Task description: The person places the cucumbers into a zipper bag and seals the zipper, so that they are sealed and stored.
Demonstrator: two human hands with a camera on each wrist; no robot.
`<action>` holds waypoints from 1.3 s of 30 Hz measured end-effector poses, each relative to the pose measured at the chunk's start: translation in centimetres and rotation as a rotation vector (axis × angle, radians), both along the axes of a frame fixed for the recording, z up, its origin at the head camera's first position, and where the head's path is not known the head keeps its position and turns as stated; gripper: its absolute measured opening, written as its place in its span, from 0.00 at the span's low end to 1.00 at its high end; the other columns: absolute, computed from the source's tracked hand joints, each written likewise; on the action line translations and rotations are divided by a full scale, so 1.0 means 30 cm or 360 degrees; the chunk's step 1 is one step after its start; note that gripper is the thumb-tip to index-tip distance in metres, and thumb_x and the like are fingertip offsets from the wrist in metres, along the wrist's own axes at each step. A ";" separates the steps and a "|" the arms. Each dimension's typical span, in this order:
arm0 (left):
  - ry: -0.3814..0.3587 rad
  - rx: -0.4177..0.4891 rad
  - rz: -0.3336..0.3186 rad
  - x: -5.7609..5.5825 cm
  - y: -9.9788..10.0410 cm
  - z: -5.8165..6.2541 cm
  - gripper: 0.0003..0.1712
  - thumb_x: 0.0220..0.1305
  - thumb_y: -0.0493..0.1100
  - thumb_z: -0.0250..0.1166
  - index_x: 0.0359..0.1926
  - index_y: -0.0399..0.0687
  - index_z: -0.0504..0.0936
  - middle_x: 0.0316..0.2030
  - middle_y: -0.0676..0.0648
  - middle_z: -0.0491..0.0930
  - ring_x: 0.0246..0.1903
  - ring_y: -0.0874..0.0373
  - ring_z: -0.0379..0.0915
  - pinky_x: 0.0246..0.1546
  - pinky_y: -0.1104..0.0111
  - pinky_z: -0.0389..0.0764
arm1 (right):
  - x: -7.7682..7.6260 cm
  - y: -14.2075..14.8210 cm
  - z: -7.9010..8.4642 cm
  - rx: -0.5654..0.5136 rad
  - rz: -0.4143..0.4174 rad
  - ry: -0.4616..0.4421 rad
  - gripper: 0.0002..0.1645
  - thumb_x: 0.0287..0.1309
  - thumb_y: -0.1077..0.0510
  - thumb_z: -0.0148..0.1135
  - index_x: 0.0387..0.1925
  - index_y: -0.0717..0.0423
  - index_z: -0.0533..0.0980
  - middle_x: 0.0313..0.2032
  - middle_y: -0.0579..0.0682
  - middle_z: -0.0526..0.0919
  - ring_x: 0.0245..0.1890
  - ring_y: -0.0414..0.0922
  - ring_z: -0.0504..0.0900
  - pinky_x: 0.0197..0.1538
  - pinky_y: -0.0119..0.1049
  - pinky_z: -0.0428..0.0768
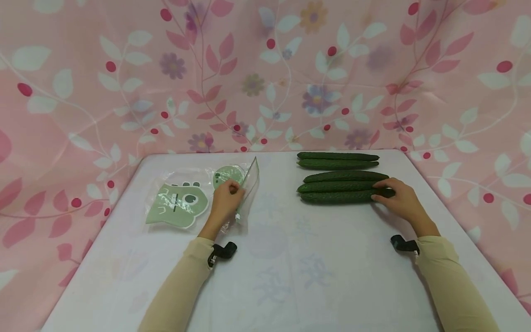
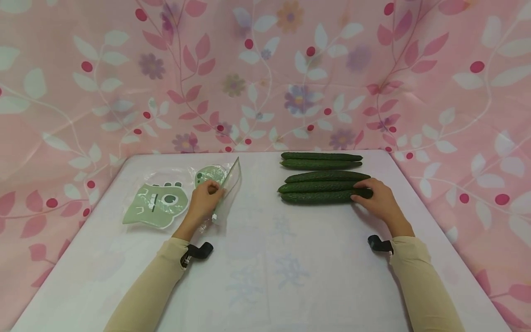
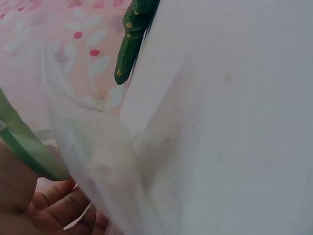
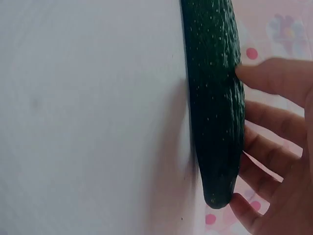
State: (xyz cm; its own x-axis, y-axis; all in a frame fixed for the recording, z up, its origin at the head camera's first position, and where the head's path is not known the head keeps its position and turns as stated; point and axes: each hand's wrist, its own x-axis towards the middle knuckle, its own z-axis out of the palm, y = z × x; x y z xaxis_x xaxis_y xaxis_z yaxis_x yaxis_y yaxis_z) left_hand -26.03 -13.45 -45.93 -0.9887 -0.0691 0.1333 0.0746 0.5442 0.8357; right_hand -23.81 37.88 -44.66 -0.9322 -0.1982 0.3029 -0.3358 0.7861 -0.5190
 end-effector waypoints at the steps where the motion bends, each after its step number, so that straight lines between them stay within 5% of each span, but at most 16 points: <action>1: 0.0009 0.0019 -0.0006 -0.002 -0.001 -0.002 0.08 0.69 0.40 0.69 0.43 0.39 0.83 0.40 0.41 0.86 0.42 0.47 0.82 0.46 0.55 0.80 | 0.000 0.002 0.002 0.0019 0.0016 -0.0006 0.21 0.59 0.57 0.77 0.52 0.62 0.82 0.50 0.64 0.81 0.57 0.68 0.74 0.56 0.69 0.68; 8: 0.0056 0.0116 -0.0035 -0.005 -0.001 -0.005 0.19 0.69 0.37 0.70 0.59 0.38 0.86 0.36 0.40 0.86 0.33 0.53 0.83 0.33 0.65 0.82 | -0.006 0.014 0.001 0.0097 0.0093 0.0009 0.25 0.53 0.61 0.79 0.52 0.63 0.82 0.49 0.63 0.79 0.56 0.67 0.74 0.56 0.69 0.68; 15: 0.0014 0.0246 -0.0039 -0.012 -0.009 -0.023 0.14 0.70 0.31 0.62 0.50 0.41 0.91 0.25 0.45 0.83 0.23 0.57 0.78 0.23 0.70 0.75 | -0.021 0.023 -0.008 0.0144 0.0149 -0.0024 0.28 0.50 0.64 0.80 0.53 0.64 0.79 0.50 0.65 0.77 0.54 0.67 0.73 0.54 0.69 0.68; 20: -0.0065 0.0471 -0.0016 -0.013 -0.015 -0.030 0.15 0.73 0.31 0.58 0.50 0.39 0.90 0.32 0.40 0.84 0.26 0.56 0.77 0.25 0.72 0.76 | -0.026 0.035 -0.019 0.0199 0.0265 0.0019 0.27 0.49 0.68 0.81 0.52 0.62 0.82 0.45 0.58 0.77 0.45 0.60 0.78 0.47 0.61 0.75; 26: -0.0203 0.0804 -0.0002 -0.019 -0.017 -0.026 0.17 0.74 0.33 0.60 0.60 0.36 0.85 0.42 0.37 0.84 0.30 0.58 0.76 0.27 0.74 0.77 | -0.001 0.057 -0.021 0.0103 0.0262 -0.0097 0.23 0.57 0.62 0.77 0.56 0.59 0.84 0.54 0.65 0.83 0.59 0.70 0.75 0.58 0.70 0.70; 30: -0.0256 0.0929 0.0013 -0.022 -0.020 -0.022 0.20 0.72 0.33 0.61 0.62 0.36 0.83 0.41 0.42 0.83 0.30 0.60 0.75 0.27 0.75 0.76 | 0.008 0.056 -0.027 0.0008 0.0275 -0.0128 0.22 0.62 0.60 0.75 0.57 0.56 0.84 0.56 0.60 0.84 0.62 0.63 0.75 0.66 0.45 0.70; 33: -0.0269 0.1021 0.0025 -0.025 -0.020 -0.024 0.21 0.69 0.33 0.63 0.62 0.35 0.83 0.40 0.43 0.82 0.30 0.62 0.75 0.27 0.75 0.75 | 0.010 0.037 -0.030 -0.0053 0.0335 -0.0079 0.21 0.62 0.61 0.74 0.57 0.55 0.84 0.55 0.57 0.85 0.61 0.45 0.76 0.60 0.22 0.64; 36: -0.0275 0.1118 0.0035 -0.028 -0.017 -0.028 0.22 0.67 0.31 0.64 0.62 0.34 0.83 0.43 0.44 0.82 0.30 0.62 0.75 0.29 0.75 0.75 | 0.008 0.000 -0.022 -0.0107 0.0399 -0.0027 0.22 0.62 0.62 0.74 0.59 0.56 0.84 0.55 0.58 0.85 0.58 0.31 0.74 0.57 0.16 0.62; 39: -0.0289 0.1178 0.0035 -0.030 -0.015 -0.032 0.22 0.66 0.31 0.66 0.61 0.34 0.83 0.47 0.43 0.81 0.30 0.62 0.75 0.29 0.75 0.75 | -0.003 -0.053 -0.005 -0.0132 0.0441 0.0033 0.23 0.62 0.64 0.74 0.59 0.58 0.84 0.55 0.59 0.85 0.56 0.32 0.76 0.56 0.18 0.65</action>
State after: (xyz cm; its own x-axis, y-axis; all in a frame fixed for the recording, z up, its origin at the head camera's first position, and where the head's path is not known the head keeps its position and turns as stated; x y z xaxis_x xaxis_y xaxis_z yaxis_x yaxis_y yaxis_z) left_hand -26.92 -13.90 -46.90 -0.9880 -0.0970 -0.1202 -0.1034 -0.1631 0.9812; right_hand -23.90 36.28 -44.82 -0.8395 -0.4181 0.3470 -0.5428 0.6179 -0.5688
